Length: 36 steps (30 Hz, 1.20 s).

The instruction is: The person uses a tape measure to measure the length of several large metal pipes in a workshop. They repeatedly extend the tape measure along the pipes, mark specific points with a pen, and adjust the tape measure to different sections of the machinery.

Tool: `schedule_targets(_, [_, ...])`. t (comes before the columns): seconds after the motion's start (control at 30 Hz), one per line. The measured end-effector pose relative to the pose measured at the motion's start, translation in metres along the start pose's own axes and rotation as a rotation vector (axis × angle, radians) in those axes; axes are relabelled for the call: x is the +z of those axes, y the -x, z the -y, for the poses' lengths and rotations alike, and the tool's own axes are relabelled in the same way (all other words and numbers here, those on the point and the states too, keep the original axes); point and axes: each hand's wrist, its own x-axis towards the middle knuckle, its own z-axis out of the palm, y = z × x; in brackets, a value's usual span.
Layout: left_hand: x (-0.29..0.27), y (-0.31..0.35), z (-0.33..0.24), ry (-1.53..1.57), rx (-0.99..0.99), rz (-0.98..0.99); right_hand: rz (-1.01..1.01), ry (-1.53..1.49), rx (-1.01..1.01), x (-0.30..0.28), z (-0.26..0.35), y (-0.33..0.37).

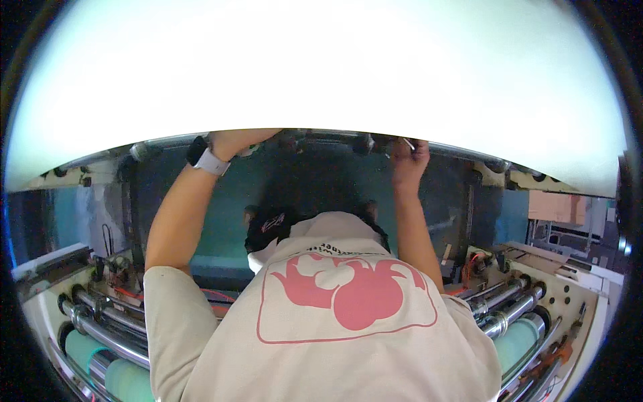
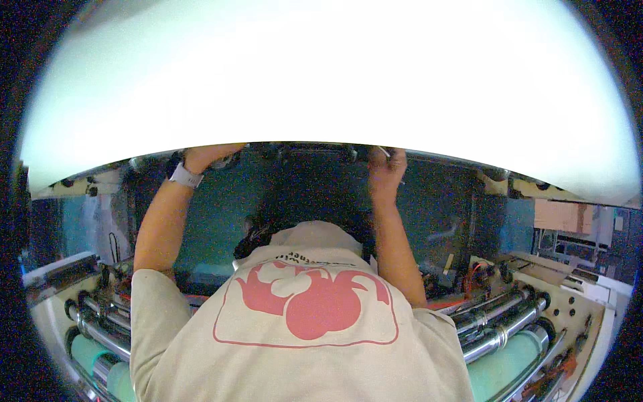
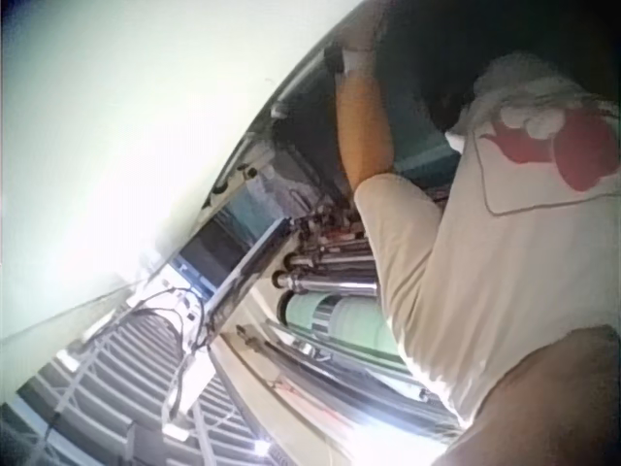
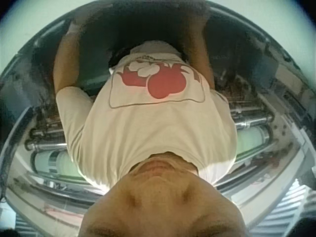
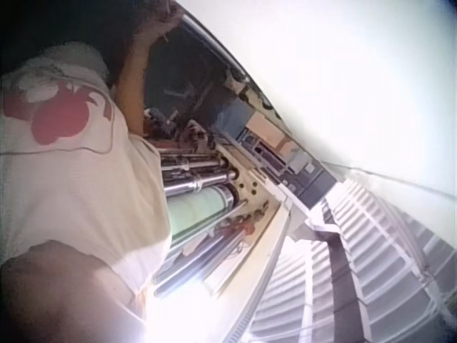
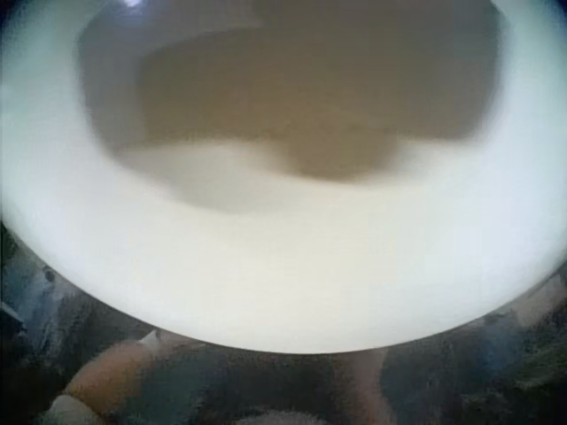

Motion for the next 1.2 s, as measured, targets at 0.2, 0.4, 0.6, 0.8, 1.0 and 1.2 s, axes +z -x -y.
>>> schedule_targets(0.2, [-0.004,-0.006,-0.003,0.076,-0.072,0.05,-0.002,-0.019,-0.043,0.004,0.005,0.002])
schedule_targets(0.4, [0.002,-0.003,0.001,-0.028,-0.006,0.032,-0.029,-0.006,-0.026,0.008,0.009,0.001])
schedule_targets(0.6, [0.004,-0.005,0.0,-0.019,0.011,-0.026,-0.012,-0.045,-0.001,0.006,0.009,0.004])
schedule_targets(0.8, [0.002,0.0,0.001,-0.057,-0.006,0.03,-0.064,-0.149,0.275,-0.001,-0.006,0.024])
schedule_targets(1.0, [0.021,0.024,0.023,-0.127,-0.036,0.1,-0.012,-0.421,0.687,0.005,-0.011,0.021])
schedule_targets(1.2, [0.019,0.029,0.025,-0.129,0.026,0.057,0.075,-0.579,0.596,0.014,-0.03,0.015])
